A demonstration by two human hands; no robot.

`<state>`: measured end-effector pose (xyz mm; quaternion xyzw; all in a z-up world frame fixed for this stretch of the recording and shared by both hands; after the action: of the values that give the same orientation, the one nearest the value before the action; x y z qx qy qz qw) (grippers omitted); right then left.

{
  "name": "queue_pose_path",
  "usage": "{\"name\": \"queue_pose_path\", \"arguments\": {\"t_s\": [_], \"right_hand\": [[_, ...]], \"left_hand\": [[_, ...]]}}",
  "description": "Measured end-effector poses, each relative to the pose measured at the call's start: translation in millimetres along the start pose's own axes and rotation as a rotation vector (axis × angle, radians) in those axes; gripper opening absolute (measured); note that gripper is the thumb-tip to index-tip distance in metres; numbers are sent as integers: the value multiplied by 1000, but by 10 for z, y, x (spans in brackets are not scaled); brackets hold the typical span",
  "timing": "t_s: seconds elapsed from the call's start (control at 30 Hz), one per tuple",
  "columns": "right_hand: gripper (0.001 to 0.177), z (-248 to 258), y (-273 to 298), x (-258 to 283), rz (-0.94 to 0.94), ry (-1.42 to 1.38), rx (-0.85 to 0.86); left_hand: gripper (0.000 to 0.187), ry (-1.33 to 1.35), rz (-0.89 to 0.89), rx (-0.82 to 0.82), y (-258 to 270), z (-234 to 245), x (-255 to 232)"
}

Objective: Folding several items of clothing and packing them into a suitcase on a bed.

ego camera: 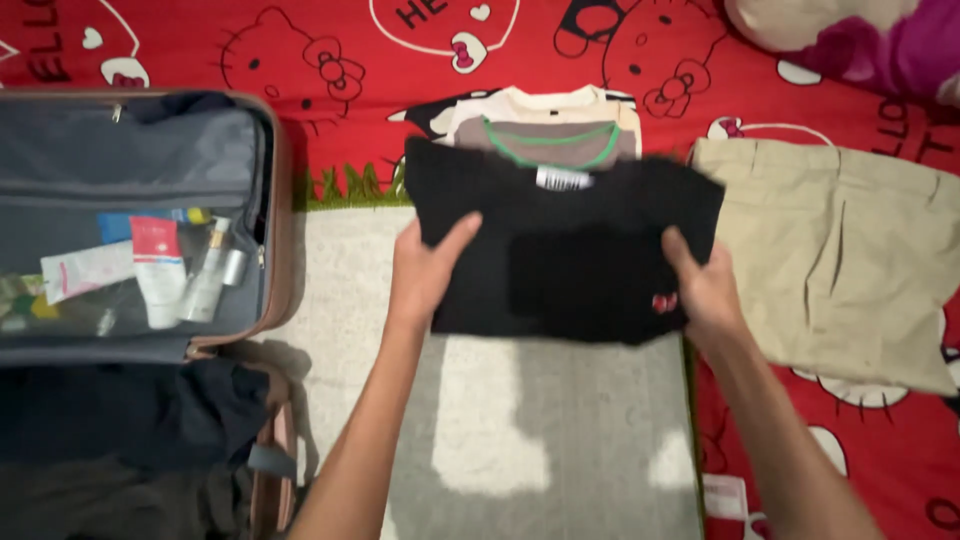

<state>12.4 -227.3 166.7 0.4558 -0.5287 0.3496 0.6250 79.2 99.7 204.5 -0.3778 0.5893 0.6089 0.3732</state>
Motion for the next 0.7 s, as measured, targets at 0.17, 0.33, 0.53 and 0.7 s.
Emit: {"name": "queue_pose_path", "arguments": {"t_s": [0.17, 0.33, 0.53, 0.7], "right_hand": [[49, -132, -773, -401, -30, -70, 23], [49, 137, -990, -1288, -7, 155, 95], [36, 222, -1016, -1453, 34, 288, -17], [40, 289, -824, -1422, 338, 644, -162]], "left_hand": [[52, -26, -9, 18, -966, -135, 457], [56, -264, 62, -50, -1221, -110, 1252], [42, -393, -46, -182, -1147, -11, 1273], [33, -469, 35, -313, -1059, 223, 1480]]}}
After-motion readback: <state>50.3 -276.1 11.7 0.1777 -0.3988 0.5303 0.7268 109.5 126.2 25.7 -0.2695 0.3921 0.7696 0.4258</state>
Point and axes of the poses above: each hand's wrist, its own y-axis away from the middle knuckle, its own z-axis out of the back of the hand, x = y × z, the point moved 2 cm from there along -y, towards the middle knuckle, and after that the axes turned 13 degrees about z, right-handed, at the moved point
